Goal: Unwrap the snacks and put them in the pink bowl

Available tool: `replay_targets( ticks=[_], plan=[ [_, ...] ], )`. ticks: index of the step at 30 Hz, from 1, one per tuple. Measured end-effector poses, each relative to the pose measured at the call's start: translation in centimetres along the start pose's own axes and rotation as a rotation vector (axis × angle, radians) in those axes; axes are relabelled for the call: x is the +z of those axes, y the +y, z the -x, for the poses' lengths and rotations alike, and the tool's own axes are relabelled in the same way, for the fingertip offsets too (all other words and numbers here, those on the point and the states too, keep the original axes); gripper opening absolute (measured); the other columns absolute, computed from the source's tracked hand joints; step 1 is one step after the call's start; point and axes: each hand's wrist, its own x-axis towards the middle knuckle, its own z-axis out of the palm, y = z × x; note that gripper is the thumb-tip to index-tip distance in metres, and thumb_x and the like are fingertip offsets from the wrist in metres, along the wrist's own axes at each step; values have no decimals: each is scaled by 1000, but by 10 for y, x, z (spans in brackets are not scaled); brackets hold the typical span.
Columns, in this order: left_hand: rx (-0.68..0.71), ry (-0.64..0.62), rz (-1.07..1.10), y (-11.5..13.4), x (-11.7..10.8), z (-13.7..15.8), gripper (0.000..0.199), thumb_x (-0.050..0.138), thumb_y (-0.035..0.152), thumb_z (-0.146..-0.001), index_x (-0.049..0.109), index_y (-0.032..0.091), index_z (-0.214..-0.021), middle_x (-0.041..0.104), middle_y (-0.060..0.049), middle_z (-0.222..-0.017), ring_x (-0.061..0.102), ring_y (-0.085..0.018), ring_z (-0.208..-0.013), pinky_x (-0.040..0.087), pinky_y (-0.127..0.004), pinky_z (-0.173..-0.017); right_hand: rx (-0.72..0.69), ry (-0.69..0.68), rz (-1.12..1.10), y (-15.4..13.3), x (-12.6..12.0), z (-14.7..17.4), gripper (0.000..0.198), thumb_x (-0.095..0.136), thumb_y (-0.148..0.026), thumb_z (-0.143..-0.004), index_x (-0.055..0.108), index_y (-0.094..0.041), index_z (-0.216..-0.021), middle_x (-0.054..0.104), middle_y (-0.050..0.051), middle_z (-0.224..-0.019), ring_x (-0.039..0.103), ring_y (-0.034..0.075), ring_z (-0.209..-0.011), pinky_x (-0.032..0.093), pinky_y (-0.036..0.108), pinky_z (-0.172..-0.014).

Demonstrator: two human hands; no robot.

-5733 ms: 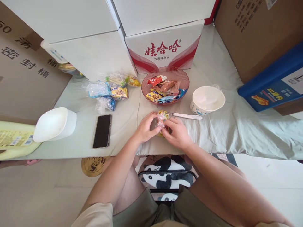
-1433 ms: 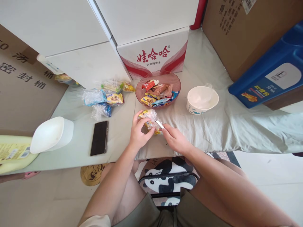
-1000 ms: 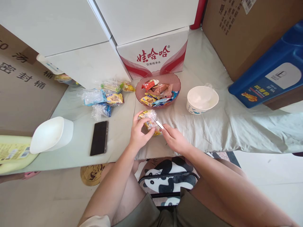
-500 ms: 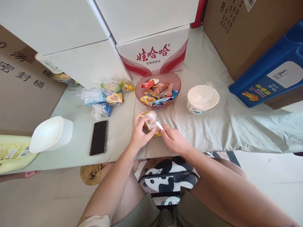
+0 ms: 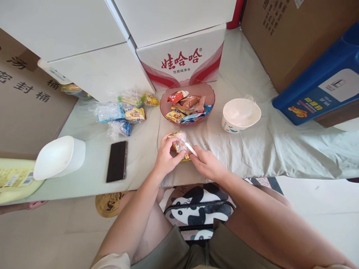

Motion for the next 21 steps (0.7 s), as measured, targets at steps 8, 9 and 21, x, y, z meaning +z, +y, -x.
replay_targets(
  ticks=[8, 9, 21],
  plan=[
    [-68, 85, -22, 0, 1, 0, 38, 71, 32, -75, 59, 21, -110, 45, -14, -135, 56, -27, -120, 55, -38, -88, -20, 141, 117, 11, -24, 0, 17, 46, -28, -90, 60, -22, -98, 65, 2, -75, 56, 18, -67, 29, 26, -59],
    [-85, 113, -33, -1, 0, -1, 38, 71, 31, -75, 59, 21, -111, 45, -14, -134, 56, -28, -120, 54, -39, -90, -8, 172, 177, 13, -27, -1, 18, 46, -27, -89, 61, -22, -99, 66, 3, -77, 56, 18, -67, 28, 27, -58],
    [-99, 107, -139, -6, -2, 1, 67, 77, 50, -71, 47, 21, -124, 54, -12, -120, 57, -29, -117, 47, -46, -101, -236, 546, 462, 43, -25, -12, 32, 52, -25, -88, 66, -16, -116, 64, 15, -104, 60, 29, -94, 45, 40, -79]
  ],
)
